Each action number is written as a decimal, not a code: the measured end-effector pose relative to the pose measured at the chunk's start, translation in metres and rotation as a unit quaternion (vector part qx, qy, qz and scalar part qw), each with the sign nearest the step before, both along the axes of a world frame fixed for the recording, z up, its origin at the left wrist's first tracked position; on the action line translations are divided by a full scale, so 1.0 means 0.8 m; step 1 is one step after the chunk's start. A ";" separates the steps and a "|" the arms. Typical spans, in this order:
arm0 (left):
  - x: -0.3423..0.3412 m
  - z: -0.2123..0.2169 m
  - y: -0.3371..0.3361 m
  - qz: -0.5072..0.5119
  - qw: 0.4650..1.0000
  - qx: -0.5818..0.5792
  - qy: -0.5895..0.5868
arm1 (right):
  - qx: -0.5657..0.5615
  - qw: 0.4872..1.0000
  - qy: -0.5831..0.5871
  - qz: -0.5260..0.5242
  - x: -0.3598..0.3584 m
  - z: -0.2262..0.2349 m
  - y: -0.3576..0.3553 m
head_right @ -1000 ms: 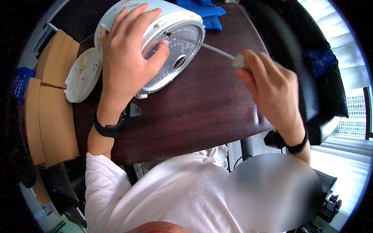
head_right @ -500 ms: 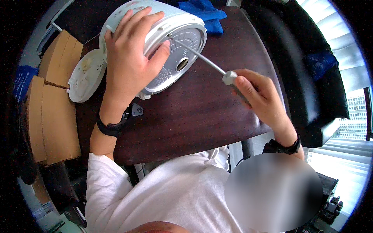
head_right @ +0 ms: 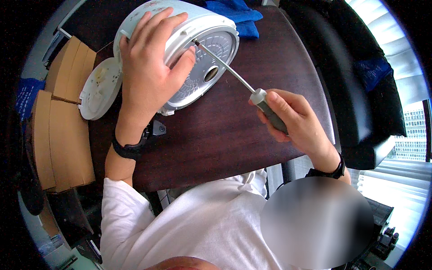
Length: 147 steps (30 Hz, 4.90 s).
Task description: The person uses a screwdriver to remove screws from the bottom of a white cylindrical appliance. They rotate the appliance to access different screws and place the removed screws on a plate on the table.
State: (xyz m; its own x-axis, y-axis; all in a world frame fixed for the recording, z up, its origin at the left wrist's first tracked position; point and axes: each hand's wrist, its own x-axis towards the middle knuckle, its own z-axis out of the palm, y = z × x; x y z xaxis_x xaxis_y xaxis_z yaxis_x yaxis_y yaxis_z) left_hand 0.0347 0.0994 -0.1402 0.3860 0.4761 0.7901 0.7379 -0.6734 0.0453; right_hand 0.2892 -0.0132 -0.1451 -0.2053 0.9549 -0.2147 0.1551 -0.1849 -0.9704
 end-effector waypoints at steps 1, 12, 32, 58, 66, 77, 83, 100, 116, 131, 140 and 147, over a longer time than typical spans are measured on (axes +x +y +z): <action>0.000 0.000 0.000 0.001 1.000 0.001 0.001 | -0.005 1.000 -0.002 0.005 0.001 0.000 0.000; -0.001 0.001 -0.001 0.000 1.000 0.000 0.005 | -0.102 0.987 0.127 -0.004 -0.007 0.004 -0.004; 0.000 -0.002 -0.001 0.008 1.000 0.006 0.008 | -0.186 0.938 0.292 0.033 -0.004 0.001 -0.009; 0.003 0.025 -0.022 0.021 0.993 -0.116 0.005 | -0.224 0.897 0.381 0.019 0.000 -0.003 -0.012; 0.002 0.022 -0.023 0.022 0.995 -0.100 0.009 | -0.237 0.889 0.389 0.037 -0.004 0.000 -0.015; 0.003 0.022 -0.020 0.024 0.995 -0.100 0.012 | -0.235 0.887 0.395 0.052 -0.007 0.000 -0.013; 0.004 0.026 -0.023 0.032 0.993 -0.114 0.012 | -0.239 0.884 0.399 0.051 -0.010 0.000 -0.014; 0.004 -0.003 -0.004 0.007 1.000 -0.001 -0.010 | 0.500 0.706 -0.501 -0.024 0.023 0.014 0.030; 0.002 -0.003 -0.005 0.025 1.000 0.008 0.010 | 0.635 0.523 -0.568 -0.029 0.043 0.057 0.052; 0.004 -0.005 -0.003 0.017 1.000 0.008 -0.001 | -0.032 0.998 0.015 -0.052 0.024 -0.006 0.017; 0.004 -0.006 -0.001 0.008 1.000 0.010 -0.002 | -0.114 0.980 0.156 -0.047 0.005 -0.012 0.013; 0.003 -0.007 -0.001 0.009 1.000 0.012 -0.002 | -0.179 0.905 0.385 0.032 0.001 -0.027 -0.007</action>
